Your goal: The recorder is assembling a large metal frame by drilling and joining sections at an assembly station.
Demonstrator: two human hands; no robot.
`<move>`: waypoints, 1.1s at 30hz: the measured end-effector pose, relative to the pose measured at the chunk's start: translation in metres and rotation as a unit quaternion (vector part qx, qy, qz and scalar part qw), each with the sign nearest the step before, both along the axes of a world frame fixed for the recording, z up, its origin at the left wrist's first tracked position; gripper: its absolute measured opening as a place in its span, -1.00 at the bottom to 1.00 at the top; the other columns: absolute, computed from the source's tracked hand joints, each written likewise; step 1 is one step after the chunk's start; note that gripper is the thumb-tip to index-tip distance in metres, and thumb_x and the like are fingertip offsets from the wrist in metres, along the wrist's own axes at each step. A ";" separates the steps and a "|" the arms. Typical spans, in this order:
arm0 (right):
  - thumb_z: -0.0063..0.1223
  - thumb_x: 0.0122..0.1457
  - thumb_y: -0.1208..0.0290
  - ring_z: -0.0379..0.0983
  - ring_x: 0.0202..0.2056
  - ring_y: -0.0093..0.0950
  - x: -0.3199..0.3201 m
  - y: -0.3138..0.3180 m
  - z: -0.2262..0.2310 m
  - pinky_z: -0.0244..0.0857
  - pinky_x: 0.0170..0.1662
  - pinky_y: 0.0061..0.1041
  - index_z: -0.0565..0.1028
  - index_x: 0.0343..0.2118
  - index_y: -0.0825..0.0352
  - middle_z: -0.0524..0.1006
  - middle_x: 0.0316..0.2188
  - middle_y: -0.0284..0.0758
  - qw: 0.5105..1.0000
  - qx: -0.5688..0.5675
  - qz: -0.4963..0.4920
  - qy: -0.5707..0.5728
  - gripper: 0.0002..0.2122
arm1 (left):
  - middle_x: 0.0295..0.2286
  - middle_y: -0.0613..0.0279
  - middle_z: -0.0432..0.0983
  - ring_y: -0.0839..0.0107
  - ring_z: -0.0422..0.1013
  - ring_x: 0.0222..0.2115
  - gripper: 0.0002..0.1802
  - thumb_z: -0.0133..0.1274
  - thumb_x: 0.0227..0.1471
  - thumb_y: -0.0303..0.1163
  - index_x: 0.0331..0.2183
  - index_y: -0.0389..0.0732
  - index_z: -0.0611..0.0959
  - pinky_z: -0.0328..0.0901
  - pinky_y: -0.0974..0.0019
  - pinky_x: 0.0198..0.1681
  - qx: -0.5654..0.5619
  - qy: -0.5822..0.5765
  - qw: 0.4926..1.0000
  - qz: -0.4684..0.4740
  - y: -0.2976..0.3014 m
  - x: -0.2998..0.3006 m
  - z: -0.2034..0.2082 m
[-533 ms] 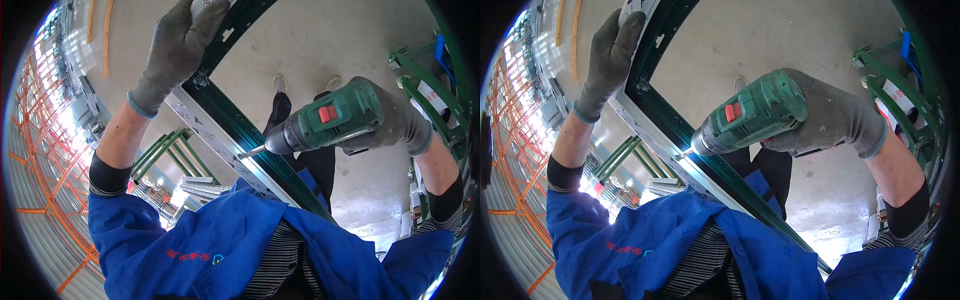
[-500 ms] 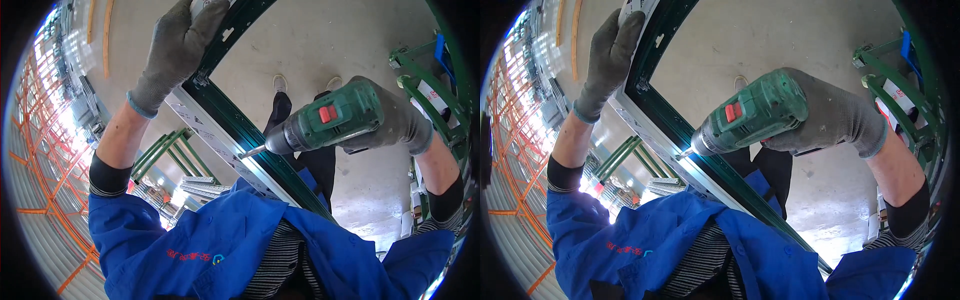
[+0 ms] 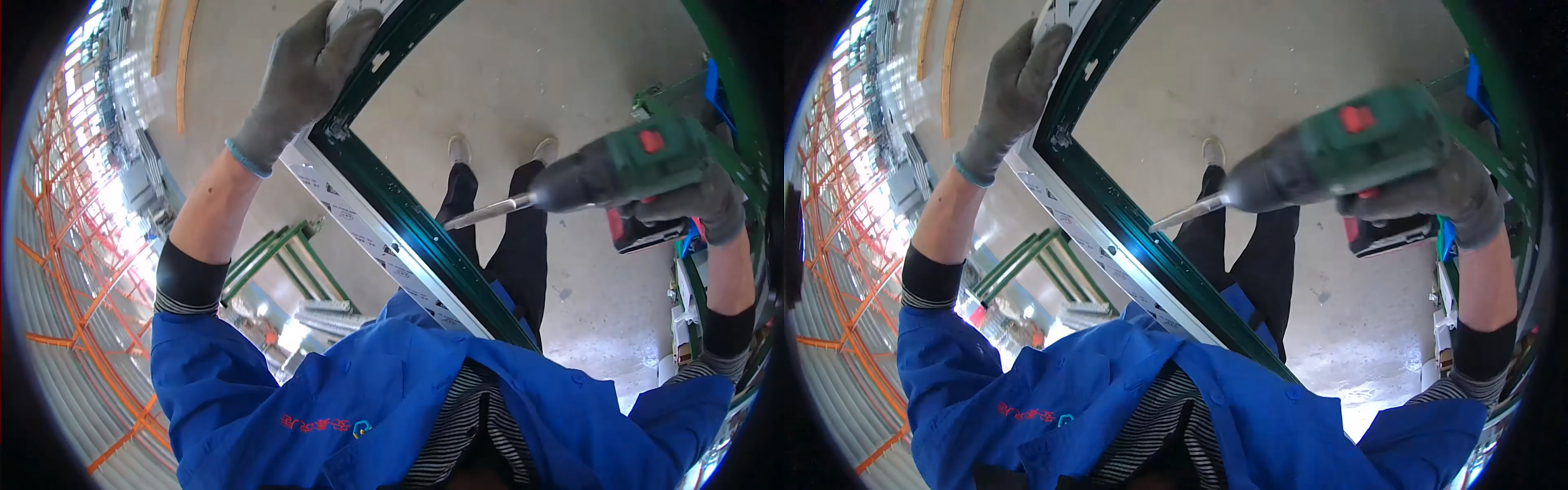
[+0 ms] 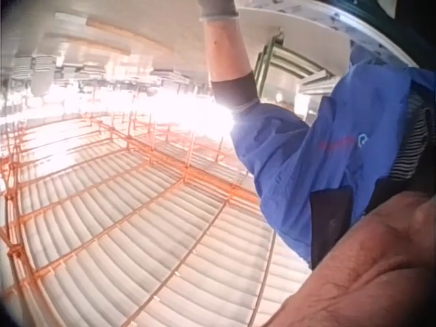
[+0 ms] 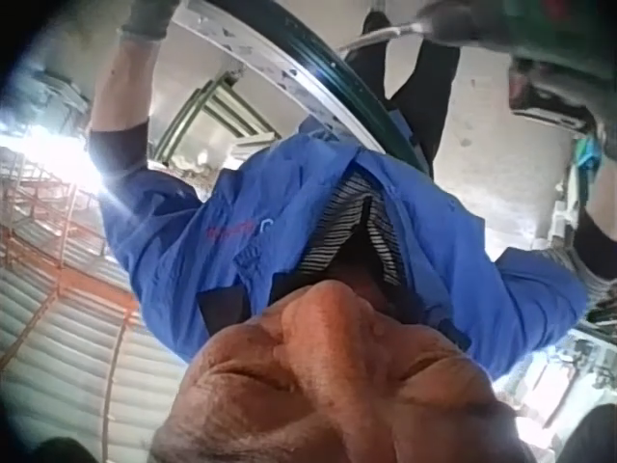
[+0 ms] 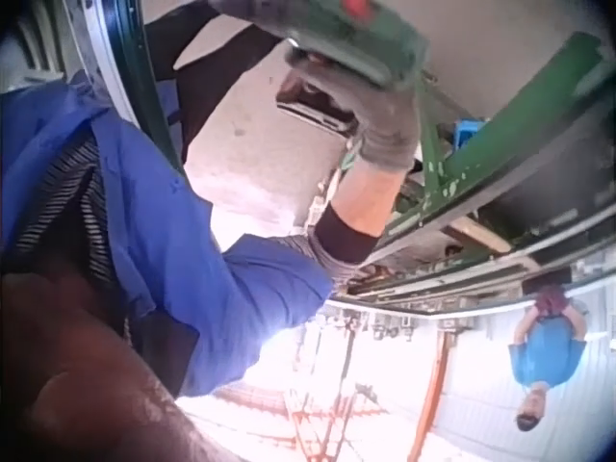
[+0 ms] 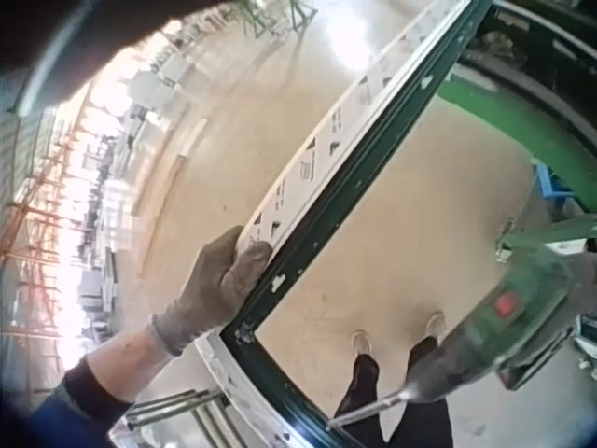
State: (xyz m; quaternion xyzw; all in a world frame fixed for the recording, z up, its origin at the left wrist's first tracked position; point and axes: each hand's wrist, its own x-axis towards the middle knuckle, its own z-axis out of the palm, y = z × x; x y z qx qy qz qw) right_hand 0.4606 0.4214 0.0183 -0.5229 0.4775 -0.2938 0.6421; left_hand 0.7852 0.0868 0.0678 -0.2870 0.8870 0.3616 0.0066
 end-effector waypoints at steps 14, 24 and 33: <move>0.46 0.01 0.52 0.64 -0.33 -0.59 0.183 0.318 0.194 0.57 -0.23 -0.48 0.65 -0.15 0.36 0.72 -0.30 -0.36 0.881 0.124 -0.453 0.052 -0.69 | -0.27 -0.13 0.67 -0.03 0.61 -0.28 -0.49 0.00 0.36 -0.07 0.14 -0.23 0.52 0.45 0.02 -0.15 -0.127 0.116 0.984 -0.035 -0.016 0.016 -0.016; 0.54 -0.02 0.49 0.56 -0.14 -0.54 0.336 0.463 0.228 0.52 -0.11 -0.39 0.39 0.02 0.39 0.63 -0.19 -0.27 0.693 0.178 -0.637 0.287 -0.42 | 0.18 -0.27 0.35 -0.24 0.27 0.22 -0.28 0.12 0.28 -0.17 0.30 -0.33 0.30 0.19 -0.13 0.29 -0.369 0.081 0.925 -0.044 0.028 0.078 -0.032; 0.55 -0.01 0.49 0.53 -0.04 -0.47 0.258 0.557 0.189 0.46 0.01 -0.34 0.34 0.06 0.34 0.58 -0.01 -0.21 0.798 0.096 -0.574 0.157 -0.38 | 0.29 -0.31 0.18 -0.24 0.09 0.33 -0.10 0.24 0.17 -0.08 0.33 -0.37 0.26 0.06 -0.11 0.37 -0.334 0.155 0.925 0.095 0.215 0.127 -0.008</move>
